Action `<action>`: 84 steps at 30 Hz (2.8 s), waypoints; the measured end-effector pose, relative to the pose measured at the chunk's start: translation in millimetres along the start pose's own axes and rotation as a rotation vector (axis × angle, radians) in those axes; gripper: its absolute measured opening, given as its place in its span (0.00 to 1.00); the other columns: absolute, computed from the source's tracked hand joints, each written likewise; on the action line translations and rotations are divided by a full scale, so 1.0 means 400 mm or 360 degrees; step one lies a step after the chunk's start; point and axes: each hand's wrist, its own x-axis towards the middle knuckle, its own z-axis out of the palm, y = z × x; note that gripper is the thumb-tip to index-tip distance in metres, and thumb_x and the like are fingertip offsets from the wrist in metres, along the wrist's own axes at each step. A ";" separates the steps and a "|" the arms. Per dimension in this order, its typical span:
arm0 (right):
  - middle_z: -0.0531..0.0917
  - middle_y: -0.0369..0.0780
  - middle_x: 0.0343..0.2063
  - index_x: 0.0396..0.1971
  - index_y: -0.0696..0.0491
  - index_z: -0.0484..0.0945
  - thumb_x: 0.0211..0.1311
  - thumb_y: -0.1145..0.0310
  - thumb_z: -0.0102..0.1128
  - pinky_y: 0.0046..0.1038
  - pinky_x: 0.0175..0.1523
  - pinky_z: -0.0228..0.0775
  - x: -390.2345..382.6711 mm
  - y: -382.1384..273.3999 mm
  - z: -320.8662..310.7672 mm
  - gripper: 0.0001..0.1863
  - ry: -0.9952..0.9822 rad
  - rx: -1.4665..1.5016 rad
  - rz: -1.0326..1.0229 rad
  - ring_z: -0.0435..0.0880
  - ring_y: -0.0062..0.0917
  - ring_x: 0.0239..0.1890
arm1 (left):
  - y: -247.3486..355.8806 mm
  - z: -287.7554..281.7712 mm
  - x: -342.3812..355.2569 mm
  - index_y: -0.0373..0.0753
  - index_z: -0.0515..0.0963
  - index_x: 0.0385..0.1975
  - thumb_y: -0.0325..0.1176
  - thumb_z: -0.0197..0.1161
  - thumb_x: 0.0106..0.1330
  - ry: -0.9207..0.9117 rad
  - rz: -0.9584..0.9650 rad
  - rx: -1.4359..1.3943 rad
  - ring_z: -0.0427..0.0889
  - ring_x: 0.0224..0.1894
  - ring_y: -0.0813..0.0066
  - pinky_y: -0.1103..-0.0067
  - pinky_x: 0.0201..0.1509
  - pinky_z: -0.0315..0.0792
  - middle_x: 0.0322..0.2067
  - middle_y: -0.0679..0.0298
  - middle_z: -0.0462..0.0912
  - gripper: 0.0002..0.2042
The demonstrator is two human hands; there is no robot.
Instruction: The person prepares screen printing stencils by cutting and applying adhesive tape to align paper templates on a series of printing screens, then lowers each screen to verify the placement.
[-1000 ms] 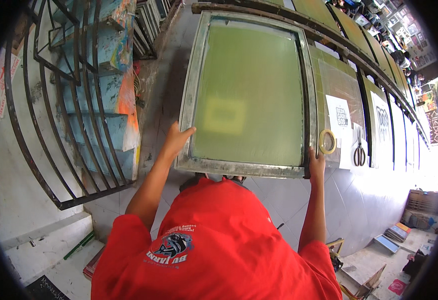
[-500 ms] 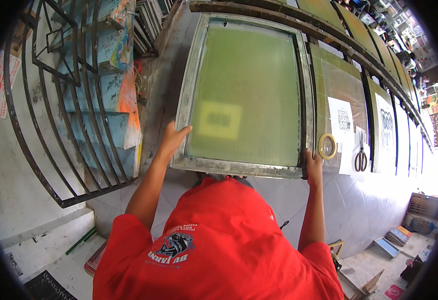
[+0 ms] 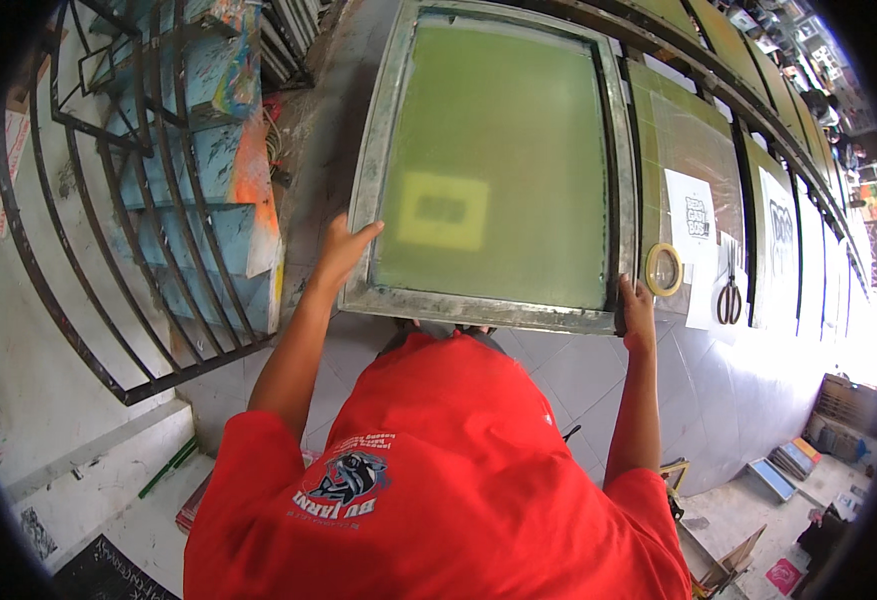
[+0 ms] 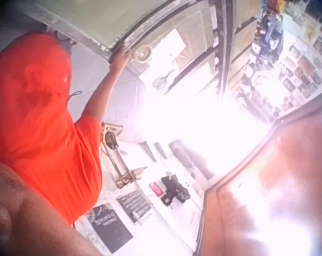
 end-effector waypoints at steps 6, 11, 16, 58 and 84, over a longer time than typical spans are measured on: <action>0.77 0.34 0.28 0.41 0.60 0.76 0.65 0.54 0.57 0.20 0.35 0.64 0.015 0.009 -0.011 0.21 0.0064 -0.0075 0.0055 0.72 0.16 0.30 | -0.016 -0.003 0.009 0.27 0.75 0.45 0.31 0.64 0.60 0.0016 0.0004 -0.0053 0.78 0.44 0.72 0.76 0.49 0.69 0.41 0.58 0.81 0.17; 0.78 0.35 0.31 0.42 0.61 0.75 0.65 0.55 0.56 0.20 0.38 0.65 0.030 0.033 -0.028 0.21 -0.0009 -0.0038 0.0026 0.73 0.17 0.32 | -0.009 -0.010 0.014 0.27 0.76 0.44 0.32 0.63 0.60 -0.0017 -0.0042 -0.0050 0.78 0.43 0.74 0.77 0.48 0.69 0.41 0.58 0.81 0.17; 0.78 0.35 0.32 0.42 0.60 0.76 0.65 0.55 0.56 0.21 0.39 0.66 0.024 0.017 -0.018 0.20 0.0006 -0.0044 0.0040 0.73 0.17 0.33 | -0.010 -0.021 0.015 0.27 0.76 0.45 0.33 0.60 0.63 -0.0062 -0.0038 -0.0166 0.78 0.42 0.76 0.78 0.46 0.70 0.41 0.60 0.81 0.15; 0.77 0.31 0.27 0.39 0.58 0.77 0.66 0.57 0.55 0.19 0.32 0.62 0.019 0.016 -0.016 0.17 -0.0082 0.0140 0.0029 0.71 0.13 0.27 | -0.020 -0.038 0.040 0.28 0.76 0.45 0.33 0.60 0.65 -0.0213 -0.0275 -0.0347 0.80 0.39 0.76 0.79 0.41 0.74 0.39 0.60 0.81 0.15; 0.73 0.29 0.22 0.33 0.55 0.75 0.66 0.57 0.56 0.19 0.28 0.59 0.017 0.017 -0.016 0.15 -0.0079 0.0143 0.0083 0.68 0.11 0.22 | -0.018 -0.040 0.037 0.28 0.76 0.45 0.34 0.62 0.64 -0.0186 -0.0261 -0.0245 0.79 0.39 0.77 0.79 0.43 0.72 0.40 0.61 0.81 0.16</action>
